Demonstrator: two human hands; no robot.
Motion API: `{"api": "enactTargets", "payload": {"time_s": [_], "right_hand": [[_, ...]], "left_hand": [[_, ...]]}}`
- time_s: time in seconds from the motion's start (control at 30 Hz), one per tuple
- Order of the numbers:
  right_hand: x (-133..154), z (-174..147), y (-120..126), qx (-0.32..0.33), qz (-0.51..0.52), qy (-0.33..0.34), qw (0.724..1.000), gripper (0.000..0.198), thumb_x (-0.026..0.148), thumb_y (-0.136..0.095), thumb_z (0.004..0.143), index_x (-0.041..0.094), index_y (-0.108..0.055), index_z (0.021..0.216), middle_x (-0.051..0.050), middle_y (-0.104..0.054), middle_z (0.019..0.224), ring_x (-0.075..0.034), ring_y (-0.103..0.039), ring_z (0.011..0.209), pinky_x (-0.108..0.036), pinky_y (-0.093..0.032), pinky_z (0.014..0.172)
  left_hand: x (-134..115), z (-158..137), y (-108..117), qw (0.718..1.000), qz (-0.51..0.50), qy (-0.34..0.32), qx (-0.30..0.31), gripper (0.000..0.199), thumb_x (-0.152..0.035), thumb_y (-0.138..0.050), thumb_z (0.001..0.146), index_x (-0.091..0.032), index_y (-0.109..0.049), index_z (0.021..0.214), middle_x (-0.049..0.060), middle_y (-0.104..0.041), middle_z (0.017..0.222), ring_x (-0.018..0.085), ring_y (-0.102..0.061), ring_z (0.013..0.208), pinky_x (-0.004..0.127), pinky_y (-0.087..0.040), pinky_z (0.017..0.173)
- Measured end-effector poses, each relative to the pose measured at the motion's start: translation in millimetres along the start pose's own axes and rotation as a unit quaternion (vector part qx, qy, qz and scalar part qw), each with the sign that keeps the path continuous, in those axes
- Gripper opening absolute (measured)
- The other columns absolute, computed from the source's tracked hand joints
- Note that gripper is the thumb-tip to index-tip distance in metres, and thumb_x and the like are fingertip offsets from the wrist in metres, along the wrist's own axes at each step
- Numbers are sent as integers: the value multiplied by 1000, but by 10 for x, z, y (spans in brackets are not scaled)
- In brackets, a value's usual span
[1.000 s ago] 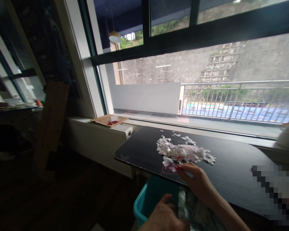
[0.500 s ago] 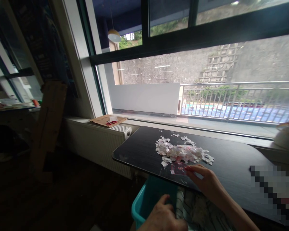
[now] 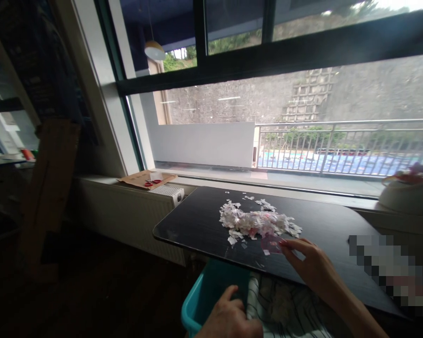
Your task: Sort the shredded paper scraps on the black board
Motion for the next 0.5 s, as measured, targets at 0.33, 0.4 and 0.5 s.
{"api": "enactTargets", "payload": {"time_s": [0.33, 0.4, 0.5], "right_hand": [[-100, -189, 140, -5, -11, -26, 1000, 24, 39, -54, 85, 30, -75, 91, -3, -74, 90, -24, -68, 86, -34, -52, 77], [-122, -283, 178, -5, -13, -22, 1000, 23, 40, -55, 85, 30, -75, 90, -3, -74, 89, -24, -67, 86, -34, -52, 77], [-145, -422, 252, -15, -21, -10, 1000, 22, 41, -57, 83, 29, -75, 88, -3, -73, 85, -24, -66, 85, -34, -51, 77]], "left_hand": [[2, 1, 98, 998, -27, 14, 49, 7, -30, -72, 77, -26, -67, 79, -5, -53, 49, 14, -54, 56, 49, -42, 92], [4, 8, 127, 997, -33, 21, 60, 7, -29, -72, 77, -25, -67, 79, -5, -54, 51, 14, -55, 57, 49, -43, 92], [-5, 41, 194, 995, -40, 26, 83, 7, -25, -72, 78, -25, -67, 82, -4, -56, 53, 15, -57, 61, 50, -43, 93]]}}
Point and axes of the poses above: each hand's wrist, its own z-axis towards the middle knuckle, its own y-axis out of the back of the hand, x = y × z, the point moved 1 cm from there along z, towards the middle knuckle
